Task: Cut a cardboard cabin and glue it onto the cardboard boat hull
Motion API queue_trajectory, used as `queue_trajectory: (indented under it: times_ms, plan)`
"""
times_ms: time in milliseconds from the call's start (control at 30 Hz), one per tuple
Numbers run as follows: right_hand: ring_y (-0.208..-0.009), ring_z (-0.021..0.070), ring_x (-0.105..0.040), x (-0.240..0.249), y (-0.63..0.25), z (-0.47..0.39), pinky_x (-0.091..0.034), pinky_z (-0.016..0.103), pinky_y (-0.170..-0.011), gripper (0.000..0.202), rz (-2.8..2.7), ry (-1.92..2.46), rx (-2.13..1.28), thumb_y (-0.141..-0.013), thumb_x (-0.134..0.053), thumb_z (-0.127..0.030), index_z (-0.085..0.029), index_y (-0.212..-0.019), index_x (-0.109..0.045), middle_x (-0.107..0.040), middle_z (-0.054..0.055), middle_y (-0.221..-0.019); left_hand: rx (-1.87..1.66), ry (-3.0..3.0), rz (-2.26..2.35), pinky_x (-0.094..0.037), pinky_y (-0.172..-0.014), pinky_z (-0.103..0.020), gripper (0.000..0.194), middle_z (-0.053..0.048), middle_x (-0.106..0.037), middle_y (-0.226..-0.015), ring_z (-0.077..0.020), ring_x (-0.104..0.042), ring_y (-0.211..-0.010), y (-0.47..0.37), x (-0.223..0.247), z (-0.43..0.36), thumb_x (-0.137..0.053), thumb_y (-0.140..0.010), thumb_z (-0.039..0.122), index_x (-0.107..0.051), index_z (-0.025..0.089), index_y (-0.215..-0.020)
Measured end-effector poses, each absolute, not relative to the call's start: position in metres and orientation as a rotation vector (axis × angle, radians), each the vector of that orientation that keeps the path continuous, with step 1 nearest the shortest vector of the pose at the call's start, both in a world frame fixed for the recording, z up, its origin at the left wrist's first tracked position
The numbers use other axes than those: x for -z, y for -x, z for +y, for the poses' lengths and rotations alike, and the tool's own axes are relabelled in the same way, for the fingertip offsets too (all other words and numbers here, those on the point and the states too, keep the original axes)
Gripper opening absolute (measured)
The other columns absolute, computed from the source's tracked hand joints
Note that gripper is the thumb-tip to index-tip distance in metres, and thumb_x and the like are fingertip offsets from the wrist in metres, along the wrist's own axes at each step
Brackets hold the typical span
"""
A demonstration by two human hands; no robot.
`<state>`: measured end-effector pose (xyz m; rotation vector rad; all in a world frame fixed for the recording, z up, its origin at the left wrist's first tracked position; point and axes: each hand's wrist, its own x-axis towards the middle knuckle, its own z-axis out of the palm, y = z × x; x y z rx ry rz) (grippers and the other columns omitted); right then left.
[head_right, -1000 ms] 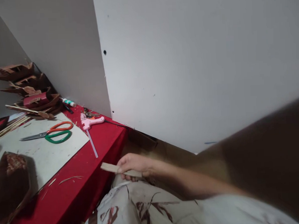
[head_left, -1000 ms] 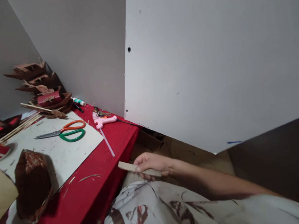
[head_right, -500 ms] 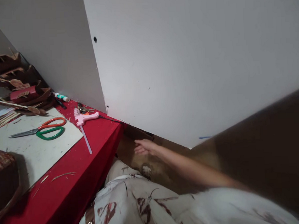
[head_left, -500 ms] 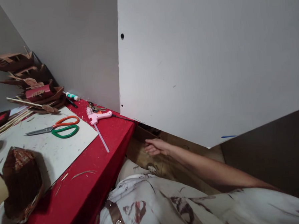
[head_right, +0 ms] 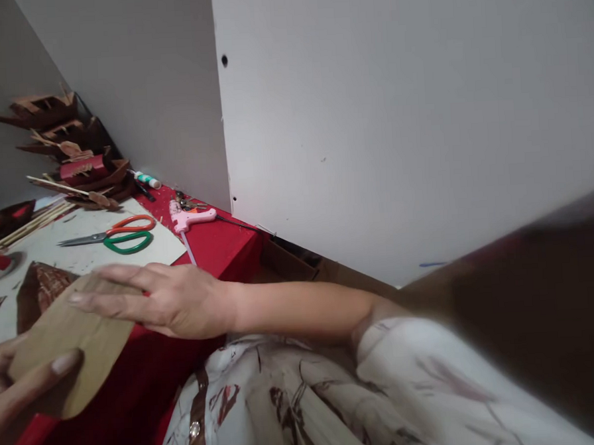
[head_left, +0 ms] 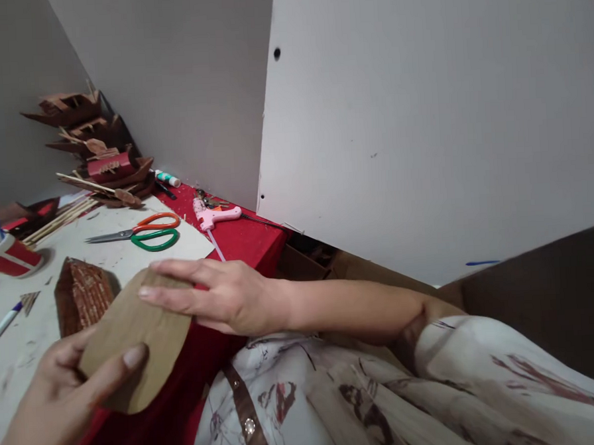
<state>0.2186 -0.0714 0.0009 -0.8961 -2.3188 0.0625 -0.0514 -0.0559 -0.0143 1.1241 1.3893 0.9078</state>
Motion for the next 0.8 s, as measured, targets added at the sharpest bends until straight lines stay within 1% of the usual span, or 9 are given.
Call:
queue_trajectory:
  times_ms: [67,133,233,300,367,467,533,667,800]
  plan:
    - [-0.122,0.0179,-0.054,-0.002,-0.206,-0.058,-0.045,0.032,-0.103,0.042,-2.393,0.882,0.004,-0.097,-0.033,-0.012,-0.015,-0.131,-0.058,-0.052,0.012,-0.141,-0.681,-1.124,1.3,-0.052,-0.038,-0.035,0.041,-0.005,-0.074,-0.064,-0.0275,-0.064,-0.047,0.035,-0.002,-0.059,-0.092,-0.04,0.037,-0.074,0.02,-0.072]
    - [-0.118,0.0196,-0.058,0.001,-0.203,-0.049,-0.046,0.033,-0.101,0.044,-2.379,0.87,-0.026,-0.093,-0.034,-0.009,-0.012,-0.128,-0.059,-0.06,0.014,-0.131,-0.7,-1.219,1.194,-0.049,-0.039,-0.028,0.035,-0.006,-0.071,-0.06,-0.022,-0.063,-0.048,0.031,-0.014,-0.058,-0.085,-0.055,0.048,-0.073,0.019,-0.069]
    - [-0.111,0.0205,-0.062,0.005,-0.21,-0.037,-0.049,0.035,-0.097,0.037,-2.08,0.925,-0.235,-0.09,-0.039,-0.012,-0.014,-0.117,-0.065,-0.068,0.013,-0.117,-0.856,-1.367,1.099,-0.051,-0.046,-0.029,0.047,-0.009,-0.069,-0.061,-0.0193,-0.061,-0.049,0.046,-0.025,-0.042,-0.071,-0.069,0.061,-0.073,0.015,-0.078]
    - [-0.089,0.0202,-0.067,0.006,-0.216,-0.029,-0.055,0.032,-0.08,0.022,-1.807,1.024,-0.432,-0.09,-0.049,-0.025,-0.017,-0.099,-0.067,-0.071,0.01,-0.099,-1.117,-1.47,1.268,-0.053,-0.053,-0.029,0.052,-0.011,-0.071,-0.072,-0.0211,-0.065,-0.06,0.062,-0.027,-0.019,-0.067,-0.071,0.064,-0.074,0.014,-0.082]
    - [-0.06,0.0162,-0.062,0.006,-0.218,-0.024,-0.052,0.027,-0.057,0.024,-1.596,1.145,-0.631,-0.089,-0.053,-0.038,-0.018,-0.079,-0.062,-0.068,0.005,-0.071,-1.255,-1.571,1.433,-0.054,-0.065,-0.03,0.047,-0.01,-0.072,-0.085,-0.0236,-0.067,-0.078,0.078,-0.026,0.01,-0.067,-0.072,0.061,-0.073,0.016,-0.084]
    - [-0.044,0.0133,-0.054,0.004,-0.212,-0.022,-0.046,0.024,-0.043,0.028,-1.482,1.194,-0.874,-0.086,-0.057,-0.044,-0.019,-0.075,-0.055,-0.06,0.0,-0.054,-1.308,-1.603,1.562,-0.051,-0.082,-0.033,0.034,-0.01,-0.071,-0.103,-0.0253,-0.063,-0.1,0.094,-0.017,0.053,-0.073,-0.073,0.045,-0.071,0.019,-0.095]
    - [-0.053,0.015,-0.061,0.002,-0.203,-0.021,-0.051,0.025,-0.05,0.024,-1.464,1.136,-0.905,-0.081,-0.062,-0.042,-0.018,-0.08,-0.058,-0.065,0.002,-0.061,-1.211,-1.631,1.588,-0.05,-0.088,-0.038,0.028,-0.009,-0.07,-0.106,-0.0243,-0.063,-0.101,0.098,-0.011,0.075,-0.073,-0.077,0.034,-0.069,0.017,-0.099]
    - [-0.088,0.022,-0.068,-0.005,-0.186,-0.012,-0.056,0.036,-0.081,0.022,-1.468,1.007,-0.943,-0.075,-0.068,-0.035,-0.017,-0.088,-0.068,-0.073,0.006,-0.09,-0.883,-1.654,1.576,-0.055,-0.08,-0.041,0.022,-0.006,-0.068,-0.104,-0.0193,-0.066,-0.088,0.099,-0.004,0.096,-0.063,-0.089,0.029,-0.064,0.014,-0.105]
    - [-0.086,0.0202,-0.068,-0.012,-0.176,-0.002,-0.055,0.036,-0.084,0.022,-1.483,0.956,-1.112,-0.072,-0.07,-0.032,-0.017,-0.089,-0.071,-0.073,0.004,-0.088,-0.757,-1.604,1.614,-0.056,-0.077,-0.039,0.025,-0.007,-0.066,-0.109,-0.0203,-0.065,-0.091,0.101,-0.003,0.097,-0.062,-0.09,0.031,-0.063,0.015,-0.109]
